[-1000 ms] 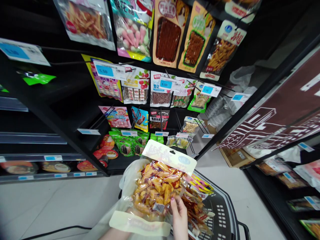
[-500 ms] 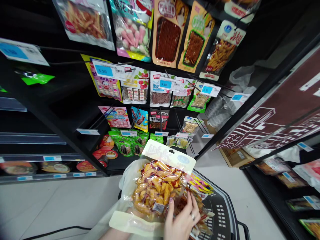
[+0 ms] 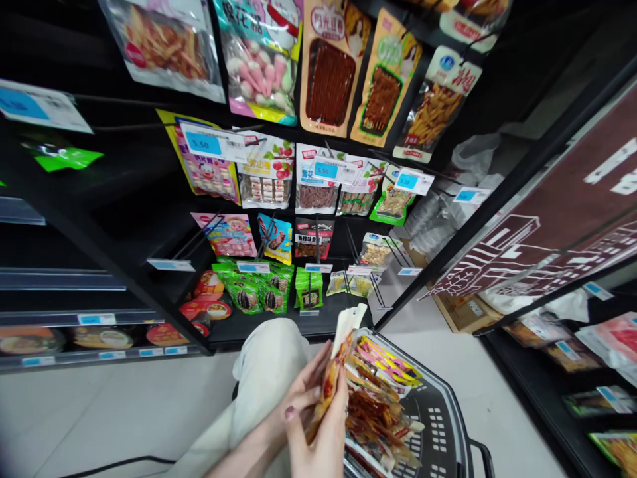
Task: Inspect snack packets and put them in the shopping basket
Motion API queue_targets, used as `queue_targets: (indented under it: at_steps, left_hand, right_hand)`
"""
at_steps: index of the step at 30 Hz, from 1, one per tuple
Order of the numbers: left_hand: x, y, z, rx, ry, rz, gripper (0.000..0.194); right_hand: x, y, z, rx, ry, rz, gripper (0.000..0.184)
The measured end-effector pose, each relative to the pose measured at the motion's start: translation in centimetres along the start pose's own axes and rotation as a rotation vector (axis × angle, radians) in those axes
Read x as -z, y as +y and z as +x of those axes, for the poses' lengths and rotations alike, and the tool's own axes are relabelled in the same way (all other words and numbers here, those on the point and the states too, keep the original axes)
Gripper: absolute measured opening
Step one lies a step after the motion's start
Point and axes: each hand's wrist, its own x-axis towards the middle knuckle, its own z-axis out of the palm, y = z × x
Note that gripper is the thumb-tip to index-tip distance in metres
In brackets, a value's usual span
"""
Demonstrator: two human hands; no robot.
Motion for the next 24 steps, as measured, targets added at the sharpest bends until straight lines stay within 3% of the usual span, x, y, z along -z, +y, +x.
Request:
queue_targets:
  at_steps: [6, 12, 17, 19, 24]
  left_hand:
    - [-0.3, -1.1, 0.5, -0.043, 0.104, 0.229, 0.098]
    - [0.0, -0.7, 0.9, 0.069, 0.350, 0.281, 0.090]
    - [0.1, -0.3, 1.0, 0.270, 0.185, 0.138, 0.065]
    - [-0.1, -0.1, 0.9, 0.330, 0.170, 0.116, 0.053]
    - [-0.4, 0.2, 0.6, 0.336, 0.168, 0.048, 0.048]
  right_hand:
    - [4.9, 1.4, 1.9, -0.286, 0.075, 0.347, 0.050]
    - [10.3, 2.0, 4.4, -0.450, 0.101, 0.545, 0.058]
    - [13.4, 1.2, 5.0, -0.556, 0.094, 0.645, 0.060]
    - [14.0, 0.9, 5.0, -0.575, 0.066, 0.637, 0.059]
    - [14.5, 1.3, 5.1, -0.633, 0.097, 0.591, 0.048]
